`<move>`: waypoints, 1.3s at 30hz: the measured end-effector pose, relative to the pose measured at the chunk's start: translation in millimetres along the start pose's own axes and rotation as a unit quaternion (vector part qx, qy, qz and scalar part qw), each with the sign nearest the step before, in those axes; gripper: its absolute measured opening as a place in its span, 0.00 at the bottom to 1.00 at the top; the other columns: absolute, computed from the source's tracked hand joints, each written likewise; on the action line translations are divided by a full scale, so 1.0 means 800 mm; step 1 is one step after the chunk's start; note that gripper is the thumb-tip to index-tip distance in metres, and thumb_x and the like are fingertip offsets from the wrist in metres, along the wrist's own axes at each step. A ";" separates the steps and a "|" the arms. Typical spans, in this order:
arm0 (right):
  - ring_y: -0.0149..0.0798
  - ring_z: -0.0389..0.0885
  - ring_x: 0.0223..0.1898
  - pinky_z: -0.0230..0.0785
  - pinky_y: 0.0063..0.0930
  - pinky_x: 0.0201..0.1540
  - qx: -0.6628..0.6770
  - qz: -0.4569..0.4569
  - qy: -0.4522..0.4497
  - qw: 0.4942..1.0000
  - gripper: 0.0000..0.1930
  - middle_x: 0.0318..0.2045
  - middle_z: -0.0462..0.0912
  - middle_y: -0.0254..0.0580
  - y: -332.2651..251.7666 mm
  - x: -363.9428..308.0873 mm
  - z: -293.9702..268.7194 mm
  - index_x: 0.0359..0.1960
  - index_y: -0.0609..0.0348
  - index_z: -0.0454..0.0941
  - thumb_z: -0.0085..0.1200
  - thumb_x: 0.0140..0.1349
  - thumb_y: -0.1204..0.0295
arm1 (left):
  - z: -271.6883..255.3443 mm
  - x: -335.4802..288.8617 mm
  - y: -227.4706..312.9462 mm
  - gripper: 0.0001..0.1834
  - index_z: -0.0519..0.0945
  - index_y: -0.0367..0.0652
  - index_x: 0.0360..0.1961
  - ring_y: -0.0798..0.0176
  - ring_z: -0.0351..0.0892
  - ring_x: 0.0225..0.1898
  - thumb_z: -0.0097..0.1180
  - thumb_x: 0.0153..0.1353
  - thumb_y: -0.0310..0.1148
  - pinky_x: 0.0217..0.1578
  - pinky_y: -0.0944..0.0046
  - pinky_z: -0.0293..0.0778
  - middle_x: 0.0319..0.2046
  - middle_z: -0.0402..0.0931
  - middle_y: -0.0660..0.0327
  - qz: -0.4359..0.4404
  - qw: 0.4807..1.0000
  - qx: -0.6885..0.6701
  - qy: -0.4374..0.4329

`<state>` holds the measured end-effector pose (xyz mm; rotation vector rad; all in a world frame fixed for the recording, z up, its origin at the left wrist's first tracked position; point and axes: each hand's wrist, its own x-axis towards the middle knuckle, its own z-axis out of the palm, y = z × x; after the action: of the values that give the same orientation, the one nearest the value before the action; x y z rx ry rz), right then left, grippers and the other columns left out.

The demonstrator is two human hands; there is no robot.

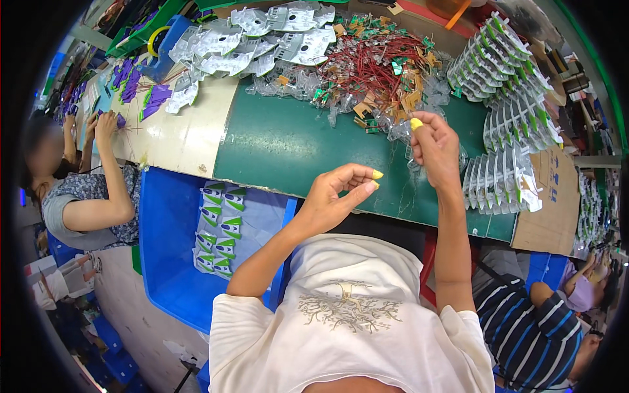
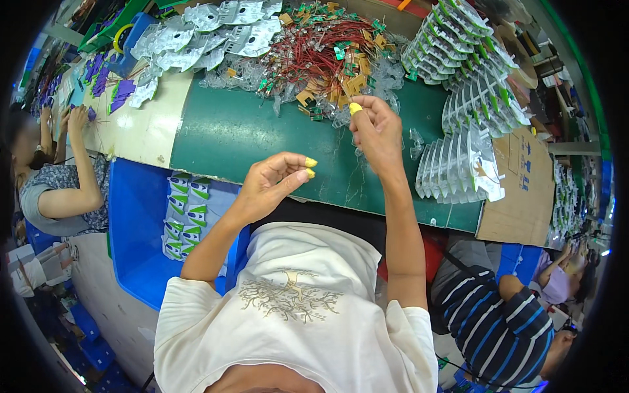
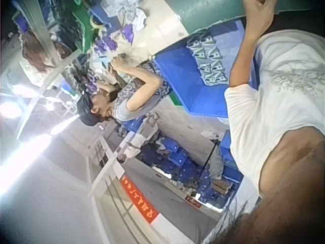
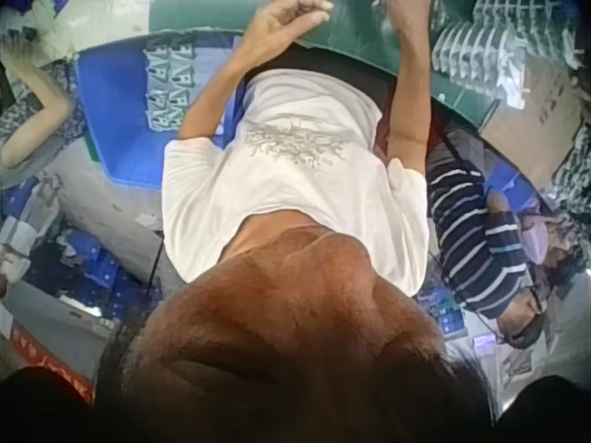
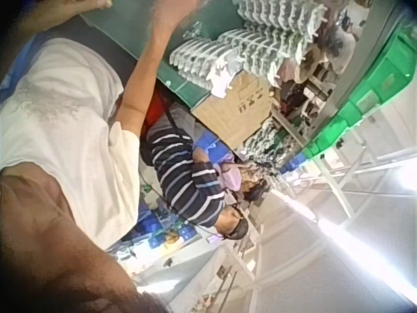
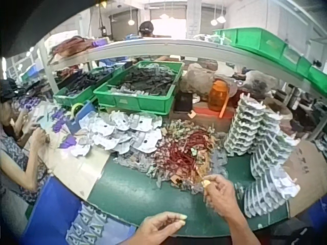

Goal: Assembling small plastic and electronic components at an industrial assembly line workbench.

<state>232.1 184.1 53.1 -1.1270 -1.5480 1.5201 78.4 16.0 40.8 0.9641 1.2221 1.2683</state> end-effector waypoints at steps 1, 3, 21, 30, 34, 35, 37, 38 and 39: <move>0.23 0.72 0.20 0.61 0.19 0.23 -0.052 -0.012 0.006 0.999 0.07 0.20 0.78 0.30 0.010 0.003 -0.004 0.38 0.67 0.79 0.53 0.65 0.76 | 0.001 0.001 -0.002 0.12 0.78 0.34 0.50 0.71 0.79 0.45 0.56 0.68 0.28 0.49 0.70 0.74 0.44 0.80 0.61 0.001 1.000 -0.015 -0.004; 0.20 0.67 0.17 0.58 0.19 0.21 -0.229 -0.099 0.057 0.967 0.07 0.16 0.74 0.25 0.009 -0.009 -0.007 0.37 0.67 0.81 0.54 0.63 0.75 | 0.002 0.002 -0.006 0.12 0.78 0.34 0.50 0.71 0.79 0.45 0.56 0.68 0.28 0.49 0.69 0.75 0.43 0.80 0.61 -0.001 1.000 -0.019 0.008; 0.22 0.76 0.25 0.70 0.17 0.30 -0.120 -0.156 0.030 0.980 0.06 0.26 0.80 0.35 -0.014 -0.092 -0.012 0.34 0.67 0.80 0.55 0.54 0.85 | 0.026 0.043 0.021 0.15 0.76 0.34 0.54 0.68 0.80 0.42 0.53 0.70 0.31 0.44 0.68 0.76 0.44 0.79 0.59 0.108 0.984 -0.098 0.102; 0.26 0.77 0.24 0.70 0.19 0.29 -0.178 -0.205 0.007 0.962 0.09 0.26 0.81 0.39 -0.016 -0.093 -0.003 0.36 0.67 0.81 0.55 0.52 0.85 | 0.025 0.035 0.018 0.07 0.80 0.34 0.41 0.74 0.78 0.36 0.60 0.65 0.27 0.37 0.73 0.75 0.35 0.78 0.63 0.144 0.980 -0.056 0.127; 0.23 0.75 0.23 0.67 0.17 0.25 -0.123 -0.170 -0.012 0.978 0.09 0.26 0.79 0.36 -0.024 -0.091 0.013 0.39 0.65 0.82 0.57 0.56 0.84 | 0.028 0.029 0.015 0.08 0.80 0.34 0.41 0.74 0.79 0.35 0.58 0.66 0.28 0.37 0.73 0.75 0.34 0.80 0.63 0.124 0.984 -0.058 0.117; 0.22 0.74 0.23 0.66 0.17 0.24 -0.172 -0.195 -0.023 0.965 0.09 0.26 0.78 0.35 -0.027 -0.090 0.014 0.40 0.65 0.82 0.57 0.57 0.84 | 0.029 0.028 0.017 0.08 0.79 0.33 0.41 0.74 0.79 0.35 0.58 0.66 0.28 0.37 0.73 0.75 0.33 0.80 0.63 0.119 0.984 -0.061 0.117; 0.21 0.74 0.23 0.65 0.17 0.24 -0.165 -0.205 -0.020 0.964 0.09 0.26 0.78 0.34 -0.028 -0.091 0.015 0.40 0.64 0.82 0.57 0.57 0.84 | 0.030 0.025 0.019 0.08 0.79 0.33 0.41 0.74 0.79 0.35 0.59 0.66 0.28 0.37 0.73 0.75 0.34 0.80 0.63 0.113 0.983 -0.084 0.122; 0.20 0.73 0.22 0.65 0.16 0.23 -0.159 -0.215 -0.017 0.963 0.09 0.26 0.77 0.34 -0.029 -0.091 0.016 0.39 0.64 0.82 0.57 0.57 0.85 | 0.031 0.024 0.020 0.08 0.79 0.33 0.42 0.74 0.79 0.35 0.59 0.65 0.28 0.37 0.74 0.75 0.34 0.80 0.63 0.106 0.980 -0.106 0.128; 0.20 0.73 0.22 0.65 0.16 0.23 -0.160 -0.215 -0.019 0.963 0.09 0.26 0.77 0.34 -0.029 -0.093 0.016 0.39 0.64 0.82 0.57 0.57 0.85 | 0.030 0.023 0.017 0.08 0.79 0.33 0.42 0.74 0.79 0.35 0.59 0.65 0.28 0.37 0.74 0.75 0.34 0.80 0.63 0.107 0.980 -0.107 0.129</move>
<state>246.7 112.5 82.3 -0.8524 -1.9617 1.0302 97.6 38.3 55.5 0.8050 1.1692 1.7011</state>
